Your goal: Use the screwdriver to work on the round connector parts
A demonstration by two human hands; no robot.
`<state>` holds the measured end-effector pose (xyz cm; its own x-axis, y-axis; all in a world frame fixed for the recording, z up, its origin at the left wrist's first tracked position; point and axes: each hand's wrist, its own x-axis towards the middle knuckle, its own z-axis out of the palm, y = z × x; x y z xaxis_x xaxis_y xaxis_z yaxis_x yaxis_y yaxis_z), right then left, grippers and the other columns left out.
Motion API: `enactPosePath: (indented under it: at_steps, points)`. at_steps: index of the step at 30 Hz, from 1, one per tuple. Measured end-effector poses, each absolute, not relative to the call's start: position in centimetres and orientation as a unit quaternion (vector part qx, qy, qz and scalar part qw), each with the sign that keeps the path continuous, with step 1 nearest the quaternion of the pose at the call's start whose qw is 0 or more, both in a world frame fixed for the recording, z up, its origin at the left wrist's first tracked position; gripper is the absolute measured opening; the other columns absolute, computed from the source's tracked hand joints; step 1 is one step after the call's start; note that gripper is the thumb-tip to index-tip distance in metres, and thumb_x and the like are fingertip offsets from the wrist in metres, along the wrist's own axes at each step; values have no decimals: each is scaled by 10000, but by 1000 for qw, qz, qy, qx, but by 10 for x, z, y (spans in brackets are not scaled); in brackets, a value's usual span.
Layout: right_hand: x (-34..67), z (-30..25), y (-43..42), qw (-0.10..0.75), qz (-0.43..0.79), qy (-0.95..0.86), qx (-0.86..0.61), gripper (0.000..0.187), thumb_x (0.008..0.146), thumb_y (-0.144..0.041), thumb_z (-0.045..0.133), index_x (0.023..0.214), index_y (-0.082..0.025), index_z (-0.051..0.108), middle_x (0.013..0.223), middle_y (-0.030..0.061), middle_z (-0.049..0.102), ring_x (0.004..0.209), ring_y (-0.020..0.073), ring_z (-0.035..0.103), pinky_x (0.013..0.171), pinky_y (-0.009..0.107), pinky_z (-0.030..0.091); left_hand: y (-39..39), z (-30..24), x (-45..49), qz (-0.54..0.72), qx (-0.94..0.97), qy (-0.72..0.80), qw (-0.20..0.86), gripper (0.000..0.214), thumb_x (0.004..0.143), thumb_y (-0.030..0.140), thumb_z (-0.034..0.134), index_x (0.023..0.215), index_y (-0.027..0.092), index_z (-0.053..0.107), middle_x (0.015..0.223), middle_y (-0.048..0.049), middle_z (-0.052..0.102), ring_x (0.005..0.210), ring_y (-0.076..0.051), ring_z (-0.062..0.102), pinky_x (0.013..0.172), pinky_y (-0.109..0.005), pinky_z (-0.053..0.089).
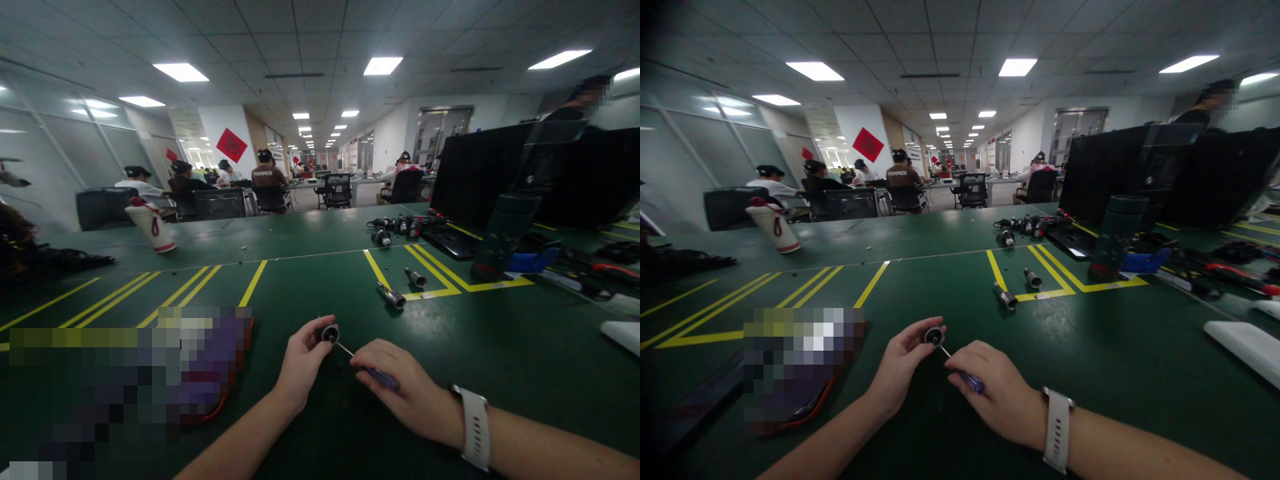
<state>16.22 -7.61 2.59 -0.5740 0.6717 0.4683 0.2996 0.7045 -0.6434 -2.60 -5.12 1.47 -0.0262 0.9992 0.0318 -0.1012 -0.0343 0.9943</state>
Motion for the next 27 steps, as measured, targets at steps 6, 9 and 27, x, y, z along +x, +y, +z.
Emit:
enactPosePath:
  at_steps: [6, 9, 27]
  points:
    - [162, 26, -77, 339, 251, -861, -284, 214, 879, -149, 503, 1070, -195, 587, 989, 66, 650, 919, 171, 580, 811, 312, 485, -51, 13, -23, 555, 457, 464, 517, 281, 643, 103, 619, 904, 164, 701, 1054, -87, 697, 968, -250, 647, 870, -394, 498]
    - [161, 26, -77, 330, 242, -869, -279, 200, 884, -159, 495, 1058, -192, 589, 1002, 69, 651, 930, 173, 578, 821, 316, 482, -52, 14, -22, 559, 449, 468, 517, 229, 643, 121, 625, 856, 156, 700, 1087, -98, 680, 953, -252, 649, 832, -392, 523]
    - [164, 41, -88, 331, 200, -887, -254, 164, 861, -150, 494, 1001, -161, 579, 915, 90, 653, 853, 191, 581, 766, 334, 469, -72, 26, -15, 556, 439, 496, 502, 194, 633, 112, 587, 782, 147, 705, 1059, -109, 683, 915, -246, 656, 763, -358, 547]
